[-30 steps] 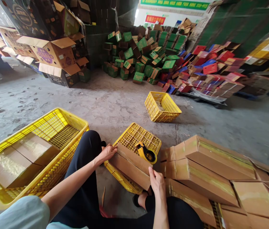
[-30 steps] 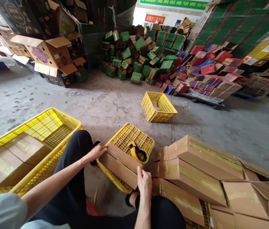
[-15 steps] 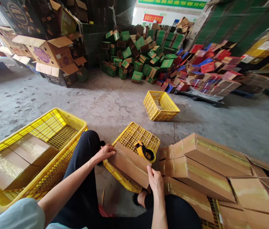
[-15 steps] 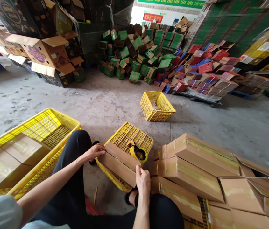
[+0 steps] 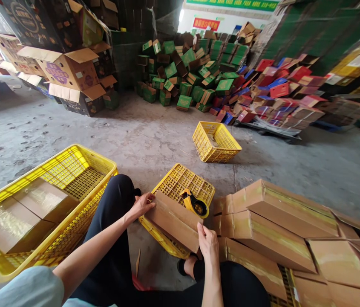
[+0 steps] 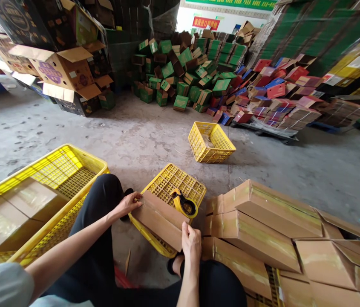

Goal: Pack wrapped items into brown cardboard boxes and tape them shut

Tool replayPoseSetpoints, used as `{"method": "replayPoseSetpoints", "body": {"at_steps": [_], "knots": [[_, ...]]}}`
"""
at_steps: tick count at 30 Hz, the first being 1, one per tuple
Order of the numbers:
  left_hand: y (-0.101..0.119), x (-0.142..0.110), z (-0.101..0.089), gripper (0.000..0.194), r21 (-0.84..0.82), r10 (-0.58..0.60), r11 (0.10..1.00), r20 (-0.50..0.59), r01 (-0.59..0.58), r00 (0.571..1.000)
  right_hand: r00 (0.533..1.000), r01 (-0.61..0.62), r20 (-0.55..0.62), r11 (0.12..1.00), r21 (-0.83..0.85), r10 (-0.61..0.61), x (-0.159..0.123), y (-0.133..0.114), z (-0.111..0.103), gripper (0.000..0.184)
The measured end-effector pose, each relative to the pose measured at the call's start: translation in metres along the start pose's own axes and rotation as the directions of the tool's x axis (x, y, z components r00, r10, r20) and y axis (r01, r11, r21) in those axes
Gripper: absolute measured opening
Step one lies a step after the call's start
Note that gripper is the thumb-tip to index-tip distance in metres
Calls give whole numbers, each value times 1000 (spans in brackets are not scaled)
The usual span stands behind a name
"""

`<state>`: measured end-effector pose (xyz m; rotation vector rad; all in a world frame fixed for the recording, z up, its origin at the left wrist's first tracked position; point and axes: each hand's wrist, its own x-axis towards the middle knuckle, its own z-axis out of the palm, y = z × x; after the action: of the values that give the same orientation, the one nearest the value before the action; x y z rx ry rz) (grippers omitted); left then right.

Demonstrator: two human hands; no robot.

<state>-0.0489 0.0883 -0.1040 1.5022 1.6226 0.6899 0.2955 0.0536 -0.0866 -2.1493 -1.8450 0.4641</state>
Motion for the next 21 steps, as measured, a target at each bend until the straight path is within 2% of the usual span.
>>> {"method": "replayPoseSetpoints", "body": {"at_steps": [5, 10, 14, 21], "knots": [[-3, 1, 3, 61, 8, -8, 1000, -12, 9, 1000, 1000, -12, -4, 1000, 18, 12, -1, -1, 0, 76], [-3, 0, 3, 55, 21, 4, 1000, -9, -4, 1000, 1000, 14, 1, 1000, -12, -14, -1, 0, 0, 76], [-3, 1, 3, 55, 23, 7, 1000, -10, -7, 1000, 1000, -30, 6, 999, -11, 30, -1, 0, 2, 71], [-6, 3, 4, 63, -10, -6, 1000, 2, 6, 1000, 996, -82, 49, 990, 111, 77, -3, 4, 6, 64]]}}
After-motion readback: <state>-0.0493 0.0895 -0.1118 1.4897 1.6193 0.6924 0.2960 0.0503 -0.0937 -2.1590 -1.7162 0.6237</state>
